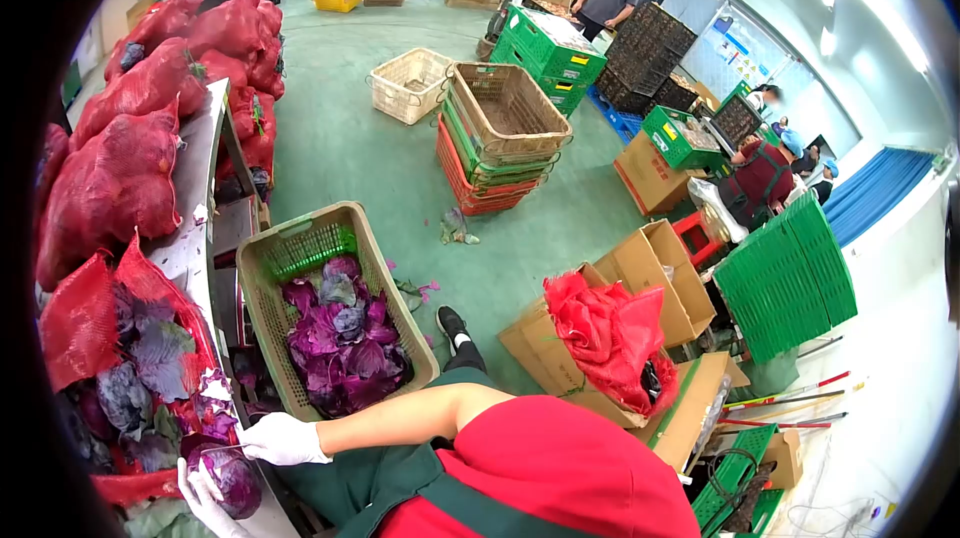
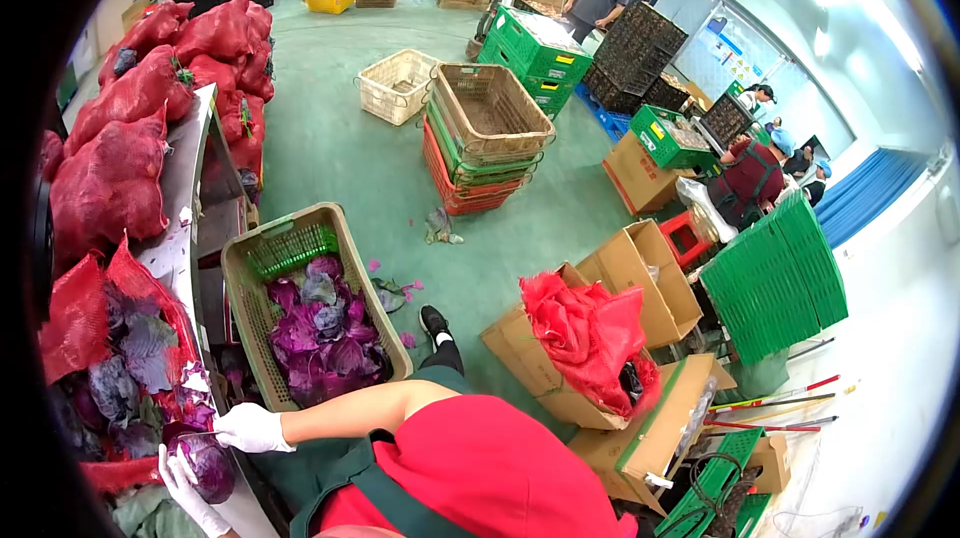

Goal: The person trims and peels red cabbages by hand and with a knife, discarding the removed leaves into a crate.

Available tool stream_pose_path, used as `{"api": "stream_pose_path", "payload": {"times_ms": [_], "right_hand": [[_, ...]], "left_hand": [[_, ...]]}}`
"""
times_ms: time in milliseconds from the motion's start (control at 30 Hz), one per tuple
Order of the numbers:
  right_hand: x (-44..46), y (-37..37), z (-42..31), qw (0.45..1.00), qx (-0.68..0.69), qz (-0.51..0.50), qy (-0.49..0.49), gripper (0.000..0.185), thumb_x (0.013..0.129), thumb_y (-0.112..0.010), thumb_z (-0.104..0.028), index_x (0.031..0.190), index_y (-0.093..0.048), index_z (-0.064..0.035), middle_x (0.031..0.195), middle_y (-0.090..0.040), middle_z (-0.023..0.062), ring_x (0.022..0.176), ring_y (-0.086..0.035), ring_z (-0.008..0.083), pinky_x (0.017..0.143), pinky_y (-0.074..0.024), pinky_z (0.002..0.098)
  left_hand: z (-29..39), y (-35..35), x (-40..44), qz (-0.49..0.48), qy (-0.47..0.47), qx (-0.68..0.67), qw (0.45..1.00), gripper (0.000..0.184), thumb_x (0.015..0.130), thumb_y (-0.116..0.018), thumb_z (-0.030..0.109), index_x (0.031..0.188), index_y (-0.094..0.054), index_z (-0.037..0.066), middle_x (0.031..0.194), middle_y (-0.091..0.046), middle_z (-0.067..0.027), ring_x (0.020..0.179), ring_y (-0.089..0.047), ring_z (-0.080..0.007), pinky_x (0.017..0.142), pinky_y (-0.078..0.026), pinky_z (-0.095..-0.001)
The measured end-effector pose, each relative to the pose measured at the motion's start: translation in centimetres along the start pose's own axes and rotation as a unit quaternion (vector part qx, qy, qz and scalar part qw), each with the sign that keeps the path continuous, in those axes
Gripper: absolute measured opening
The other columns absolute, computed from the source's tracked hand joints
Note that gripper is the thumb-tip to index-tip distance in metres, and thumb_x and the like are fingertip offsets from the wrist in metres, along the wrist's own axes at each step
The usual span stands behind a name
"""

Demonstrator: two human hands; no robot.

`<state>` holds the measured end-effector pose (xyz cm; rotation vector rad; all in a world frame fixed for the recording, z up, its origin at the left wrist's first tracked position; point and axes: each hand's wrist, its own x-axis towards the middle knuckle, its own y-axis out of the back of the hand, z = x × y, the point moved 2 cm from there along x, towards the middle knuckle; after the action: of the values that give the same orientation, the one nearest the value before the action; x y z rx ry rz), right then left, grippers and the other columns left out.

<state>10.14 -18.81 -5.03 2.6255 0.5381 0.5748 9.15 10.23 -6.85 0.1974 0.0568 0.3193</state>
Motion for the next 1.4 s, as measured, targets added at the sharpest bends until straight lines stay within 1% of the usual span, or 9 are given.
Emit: {"api": "stream_pose_path", "payload": {"times_ms": [400,667,1067,1100,1133,1200,1300,1367,1400], "right_hand": [[-0.6,-0.6,-0.2,0.997,0.071,0.029,0.002,0.015,0.092,-0.058,-0.02,0.089,-0.065,-0.007,0.079,-0.066,0.0169,0.075,-0.064,0.0399,0.069,-0.0493,0.0475],[-1.0,0.2,-0.7,0.998,0.067,0.011,0.006,0.018,0.093,-0.058,-0.025,0.093,-0.068,-0.0099,0.083,-0.069,0.0145,0.076,-0.065,0.0382,0.07,-0.0498,0.0469],[-1.3,0.8,-0.6,0.999,0.048,0.003,0.008,0.018,0.096,-0.054,-0.024,0.099,-0.065,-0.0096,0.084,-0.068,0.014,0.079,-0.066,0.0365,0.072,-0.0522,0.0452],[-1.4,1.4,-1.0,1.0,-0.02,-0.022,-0.01,0.016,0.097,-0.054,-0.024,0.101,-0.063,-0.0115,0.084,-0.067,0.0138,0.076,-0.066,0.0372,0.07,-0.0526,0.0472],[-1.5,1.7,-1.2,0.996,-0.074,-0.038,-0.01,0.014,0.095,-0.053,-0.022,0.101,-0.062,-0.0133,0.084,-0.066,0.0128,0.073,-0.066,0.0355,0.065,-0.0535,0.0464],[-1.4,4.2,-2.7,0.974,-0.204,-0.087,0.053,0.015,0.09,-0.052,-0.017,0.101,-0.062,-0.0132,0.083,-0.064,0.0107,0.071,-0.067,0.0306,0.055,-0.054,0.0424],[-1.9,5.1,-3.5,0.957,-0.254,-0.106,0.087,0.019,0.089,-0.056,-0.014,0.105,-0.066,-0.0153,0.092,-0.069,0.0087,0.081,-0.07,0.0272,0.059,-0.0562,0.0392],[-2.1,4.8,-2.1,0.966,-0.212,-0.056,0.137,0.019,0.091,-0.059,-0.015,0.106,-0.07,-0.0133,0.093,-0.072,0.0062,0.075,-0.07,0.0266,0.067,-0.0566,0.035],[-1.8,4.7,-1.9,0.981,-0.153,-0.038,0.115,0.015,0.093,-0.059,-0.018,0.102,-0.069,-0.013,0.09,-0.071,0.0076,0.073,-0.069,0.0273,0.063,-0.055,0.0363]], "left_hand": [[-0.3,0.5,0.1,-0.001,0.017,-0.014,1.0,0.042,0.103,-0.05,0.03,0.139,-0.055,0.008,0.14,-0.051,-0.0152,0.127,-0.049,-0.0243,0.111,-0.036,-0.0376],[-2.8,2.2,1.6,-0.02,-0.075,0.037,0.996,0.039,0.105,-0.047,0.022,0.14,-0.054,0.007,0.145,-0.05,-0.0092,0.13,-0.046,-0.0223,0.115,-0.03,-0.0365],[2.0,-0.5,-1.5,0.013,-0.007,-0.003,1.0,0.039,0.105,-0.047,0.023,0.139,-0.055,0.006,0.143,-0.051,-0.0105,0.13,-0.047,-0.0239,0.115,-0.032,-0.0389],[1.3,0.0,-0.9,0.001,-0.065,0.075,0.995,0.038,0.105,-0.048,0.025,0.136,-0.056,0.005,0.141,-0.052,-0.0115,0.123,-0.053,-0.0238,0.108,-0.042,-0.0372],[5.3,-3.3,-3.3,0.019,0.017,-0.124,0.992,0.036,0.104,-0.048,0.022,0.135,-0.057,0.006,0.138,-0.054,-0.0121,0.121,-0.055,-0.0225,0.104,-0.047,-0.037],[5.6,-3.6,-3.6,-0.015,-0.013,-0.067,0.998,0.038,0.103,-0.051,0.02,0.135,-0.056,0.002,0.133,-0.056,-0.0136,0.114,-0.059,-0.0213,0.102,-0.05,-0.0355],[10.4,-5.3,-6.5,0.002,-0.029,-0.083,0.996,0.042,0.1,-0.055,0.02,0.136,-0.054,-0.001,0.121,-0.063,-0.0091,0.106,-0.062,-0.0165,0.097,-0.051,-0.0302],[6.5,-3.2,-4.5,0.03,-0.034,0.046,0.998,0.04,0.094,-0.058,0.012,0.132,-0.057,-0.001,0.11,-0.066,-0.0094,0.089,-0.059,-0.0134,0.08,-0.049,-0.0243],[7.6,-4.1,-5.2,0.006,-0.019,-0.082,0.996,0.038,0.092,-0.059,0.012,0.128,-0.061,0.001,0.105,-0.066,-0.0086,0.086,-0.058,-0.0137,0.079,-0.049,-0.0264]]}}
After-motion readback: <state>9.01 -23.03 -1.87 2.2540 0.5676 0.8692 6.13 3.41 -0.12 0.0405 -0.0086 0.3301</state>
